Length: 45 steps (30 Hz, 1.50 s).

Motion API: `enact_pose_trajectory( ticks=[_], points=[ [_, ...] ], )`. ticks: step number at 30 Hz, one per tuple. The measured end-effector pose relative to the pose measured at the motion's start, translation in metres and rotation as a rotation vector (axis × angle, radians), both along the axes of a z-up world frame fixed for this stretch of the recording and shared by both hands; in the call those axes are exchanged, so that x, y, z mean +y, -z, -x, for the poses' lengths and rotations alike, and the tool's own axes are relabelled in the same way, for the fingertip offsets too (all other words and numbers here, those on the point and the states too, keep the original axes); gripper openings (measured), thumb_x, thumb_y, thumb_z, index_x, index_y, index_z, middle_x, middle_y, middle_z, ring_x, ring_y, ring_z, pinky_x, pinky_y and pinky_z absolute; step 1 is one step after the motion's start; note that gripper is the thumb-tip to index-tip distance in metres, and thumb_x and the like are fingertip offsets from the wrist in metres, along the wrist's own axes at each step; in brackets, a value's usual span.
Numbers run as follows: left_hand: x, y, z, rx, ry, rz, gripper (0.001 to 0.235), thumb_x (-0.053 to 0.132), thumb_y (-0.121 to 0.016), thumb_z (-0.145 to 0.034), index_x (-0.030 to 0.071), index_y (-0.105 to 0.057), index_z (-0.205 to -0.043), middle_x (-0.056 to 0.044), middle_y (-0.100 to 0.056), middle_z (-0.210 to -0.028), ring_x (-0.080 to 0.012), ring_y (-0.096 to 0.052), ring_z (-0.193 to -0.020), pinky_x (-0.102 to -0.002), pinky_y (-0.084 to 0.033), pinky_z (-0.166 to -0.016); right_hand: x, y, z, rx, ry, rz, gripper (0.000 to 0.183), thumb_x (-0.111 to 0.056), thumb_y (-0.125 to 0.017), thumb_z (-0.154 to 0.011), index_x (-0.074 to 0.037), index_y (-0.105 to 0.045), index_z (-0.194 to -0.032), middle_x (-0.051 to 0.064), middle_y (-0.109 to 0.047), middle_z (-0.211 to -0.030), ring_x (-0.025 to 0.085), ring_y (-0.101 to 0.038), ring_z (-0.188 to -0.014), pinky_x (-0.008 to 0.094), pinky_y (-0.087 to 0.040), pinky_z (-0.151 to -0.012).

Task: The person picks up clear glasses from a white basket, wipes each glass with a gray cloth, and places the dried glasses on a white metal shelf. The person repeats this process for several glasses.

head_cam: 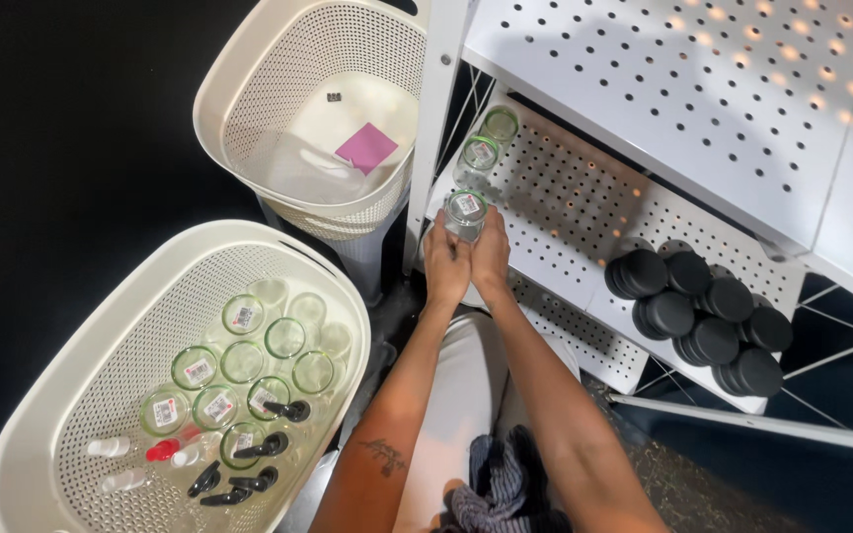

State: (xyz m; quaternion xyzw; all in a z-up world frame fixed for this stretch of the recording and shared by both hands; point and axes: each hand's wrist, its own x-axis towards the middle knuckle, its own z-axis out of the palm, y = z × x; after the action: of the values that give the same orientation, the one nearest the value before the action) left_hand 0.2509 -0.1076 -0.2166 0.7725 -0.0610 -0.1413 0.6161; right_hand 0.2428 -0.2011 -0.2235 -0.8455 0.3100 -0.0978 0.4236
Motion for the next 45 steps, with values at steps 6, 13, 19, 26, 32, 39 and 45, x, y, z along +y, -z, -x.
enact_pose_trajectory(
  ticks=[6,13,19,26,32,39,45],
  points=[
    [-0.011,0.015,-0.030,0.046,0.009,-0.081,0.073,0.026,-0.054,-0.096,0.012,-0.027,-0.163,-0.027,-0.032,-0.158,-0.0426,-0.031,-0.149,-0.052,-0.029,-0.123,0.003,0.008,-0.028,-0.019,0.158,-0.345,0.041,-0.032,-0.033,-0.104,-0.011,-0.054,-0.132,0.012,-0.052,-0.139,0.035,-0.047,-0.135,0.050,-0.030,-0.122],
    [-0.017,0.017,-0.039,0.163,-0.006,-0.063,0.072,0.030,-0.047,-0.100,0.021,-0.018,-0.166,-0.027,-0.033,-0.159,-0.0455,-0.035,-0.147,-0.055,-0.032,-0.120,-0.017,0.051,-0.060,-0.036,0.012,-0.024,0.049,-0.015,-0.072,-0.087,-0.010,-0.050,-0.130,0.013,-0.051,-0.130,0.036,-0.050,-0.132,0.050,-0.040,-0.115],
    [-0.020,0.017,-0.041,0.187,-0.023,-0.044,0.071,0.030,-0.048,-0.101,0.024,-0.019,-0.165,-0.027,-0.036,-0.157,-0.0456,-0.038,-0.145,-0.054,-0.034,-0.120,-0.021,0.070,-0.066,-0.120,-0.008,-0.006,0.061,-0.011,-0.080,-0.080,-0.004,-0.049,-0.132,0.015,-0.049,-0.121,0.039,-0.051,-0.125,0.051,-0.043,-0.110],
    [-0.025,0.023,-0.044,0.187,-0.068,0.004,0.074,0.036,-0.053,-0.098,0.015,-0.025,-0.163,-0.028,-0.035,-0.159,-0.0445,-0.038,-0.145,-0.053,-0.034,-0.119,-0.010,0.052,-0.057,-0.159,0.029,0.014,0.071,-0.029,-0.087,-0.079,-0.007,-0.047,-0.134,0.016,-0.047,-0.124,0.040,-0.052,-0.126,0.053,-0.044,-0.111],
    [-0.025,0.024,-0.045,0.165,-0.098,0.037,0.077,0.036,-0.056,-0.097,0.010,-0.025,-0.162,-0.028,-0.034,-0.159,-0.0441,-0.039,-0.145,-0.053,-0.036,-0.118,-0.007,0.047,-0.059,-0.188,0.035,0.034,0.073,-0.029,-0.089,-0.077,-0.005,-0.046,-0.132,0.017,-0.046,-0.122,0.042,-0.051,-0.126,0.053,-0.044,-0.110],
    [-0.026,0.018,-0.045,0.166,-0.099,0.052,0.075,0.034,-0.056,-0.098,0.006,-0.026,-0.160,-0.030,-0.034,-0.159,-0.0455,-0.040,-0.144,-0.053,-0.039,-0.116,-0.008,0.049,-0.060,-0.196,0.039,0.030,0.075,-0.029,-0.090,-0.076,-0.005,-0.046,-0.132,0.017,-0.046,-0.124,0.043,-0.051,-0.126,0.055,-0.044,-0.110],
    [-0.026,0.018,-0.043,0.172,-0.102,0.050,0.073,0.033,-0.055,-0.099,0.005,-0.025,-0.160,-0.030,-0.035,-0.158,-0.0455,-0.041,-0.142,-0.052,-0.041,-0.115,-0.010,0.054,-0.063,-0.186,0.046,0.053,0.079,-0.027,-0.093,-0.075,-0.007,-0.046,-0.135,0.014,-0.046,-0.125,0.035,-0.053,-0.123,0.048,-0.046,-0.108]
  ],
)
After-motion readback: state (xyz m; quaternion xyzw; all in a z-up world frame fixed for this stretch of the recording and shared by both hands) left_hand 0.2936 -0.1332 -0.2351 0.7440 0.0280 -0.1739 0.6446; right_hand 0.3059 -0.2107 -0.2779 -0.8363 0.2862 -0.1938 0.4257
